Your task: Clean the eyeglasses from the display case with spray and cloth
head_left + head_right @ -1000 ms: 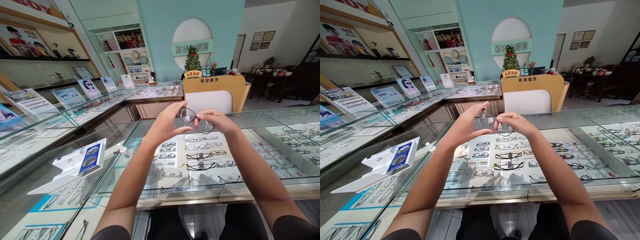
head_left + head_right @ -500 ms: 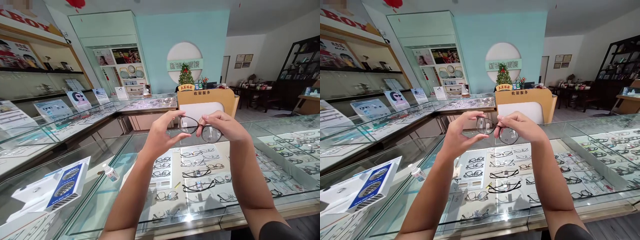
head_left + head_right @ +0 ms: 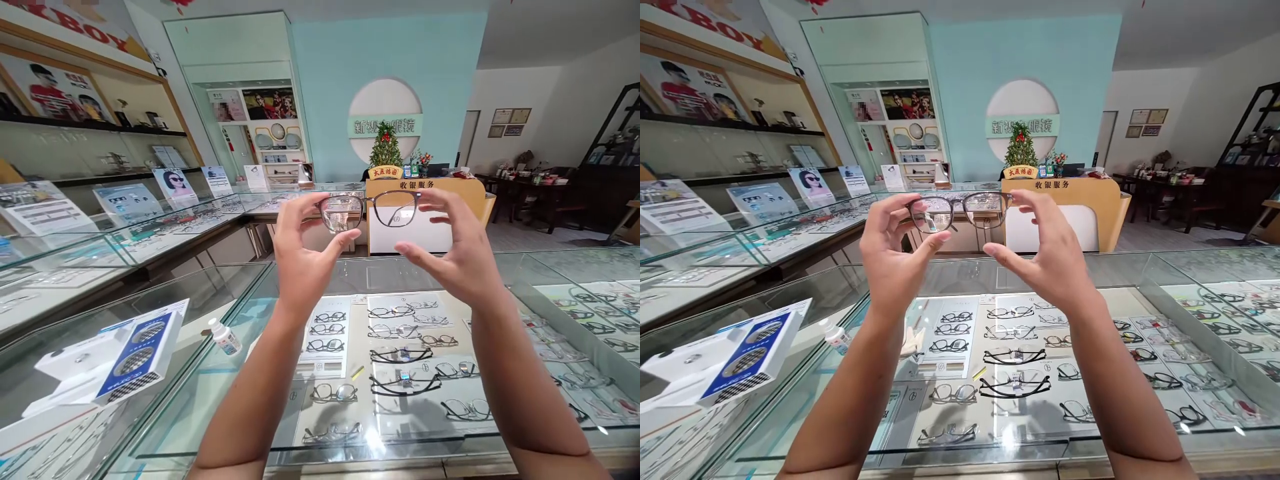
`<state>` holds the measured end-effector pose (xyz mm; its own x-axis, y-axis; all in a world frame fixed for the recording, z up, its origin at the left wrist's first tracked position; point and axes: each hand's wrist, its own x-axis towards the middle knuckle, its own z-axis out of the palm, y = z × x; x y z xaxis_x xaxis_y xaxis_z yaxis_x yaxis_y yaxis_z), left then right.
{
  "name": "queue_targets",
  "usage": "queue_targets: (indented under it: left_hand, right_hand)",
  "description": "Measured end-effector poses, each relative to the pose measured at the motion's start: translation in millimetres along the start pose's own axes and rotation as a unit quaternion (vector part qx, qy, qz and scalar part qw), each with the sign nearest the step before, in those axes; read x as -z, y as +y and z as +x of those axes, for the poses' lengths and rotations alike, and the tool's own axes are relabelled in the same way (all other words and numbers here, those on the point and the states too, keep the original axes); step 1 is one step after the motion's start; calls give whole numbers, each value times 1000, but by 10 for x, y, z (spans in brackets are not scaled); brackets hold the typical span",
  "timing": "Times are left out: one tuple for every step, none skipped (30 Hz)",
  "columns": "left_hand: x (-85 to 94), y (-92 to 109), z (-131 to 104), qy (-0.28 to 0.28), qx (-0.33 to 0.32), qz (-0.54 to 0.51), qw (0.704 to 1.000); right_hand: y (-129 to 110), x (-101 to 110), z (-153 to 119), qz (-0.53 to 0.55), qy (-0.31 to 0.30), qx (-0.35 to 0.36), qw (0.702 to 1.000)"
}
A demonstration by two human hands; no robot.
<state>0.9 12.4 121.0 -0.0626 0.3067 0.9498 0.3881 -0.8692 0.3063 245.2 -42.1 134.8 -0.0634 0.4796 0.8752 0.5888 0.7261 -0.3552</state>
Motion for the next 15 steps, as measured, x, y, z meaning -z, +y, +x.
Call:
queue_targets:
  left_hand:
    - [-2,-23,4,3,8,-10,1000]
    - [-6,-44,8,4,16,-20,1000]
    - [-12,-62,12,5,22,-29,999]
    - [-20,-75,13,6,26,-37,999]
    - [-28,-84,13,5,31,-42,999]
    - [-38,-88,10,3,35,-47,998]
    - [-49,-89,6,1,39,-49,998]
    - [-61,-89,-1,0,42,-50,998]
    - [-75,-88,-9,0,46,-51,998]
    - [-90,-88,-18,1,49,-52,997]
    - [-107,-90,-28,3,52,-53,997]
    - [-125,-95,-39,7,55,-56,997]
    - [-145,-102,-49,13,58,-60,996]
    - [-165,-111,-60,21,61,-66,996]
    - [-185,-120,-69,30,65,-74,995]
  right_hand:
    - [25,-51,1,-17,12,12,1000]
    - [54,-99,2,-34,28,24,999]
    - [81,-141,4,-49,45,34,997]
    - [106,-176,5,-61,61,39,996]
    - [125,-203,6,-71,74,40,994]
    - [138,-221,6,-79,84,38,993]
    - [145,-233,6,-85,91,34,992]
    - [147,-239,5,-90,96,30,991]
    - [145,-242,5,-94,99,27,990]
    - [141,-242,4,-97,100,24,990]
    - [137,-242,4,-98,99,21,990]
    - [133,-242,3,-98,98,17,990]
    - [129,-243,2,-96,97,14,991]
    - [127,-245,1,-94,95,9,991]
    - [127,-248,0,-92,94,5,991]
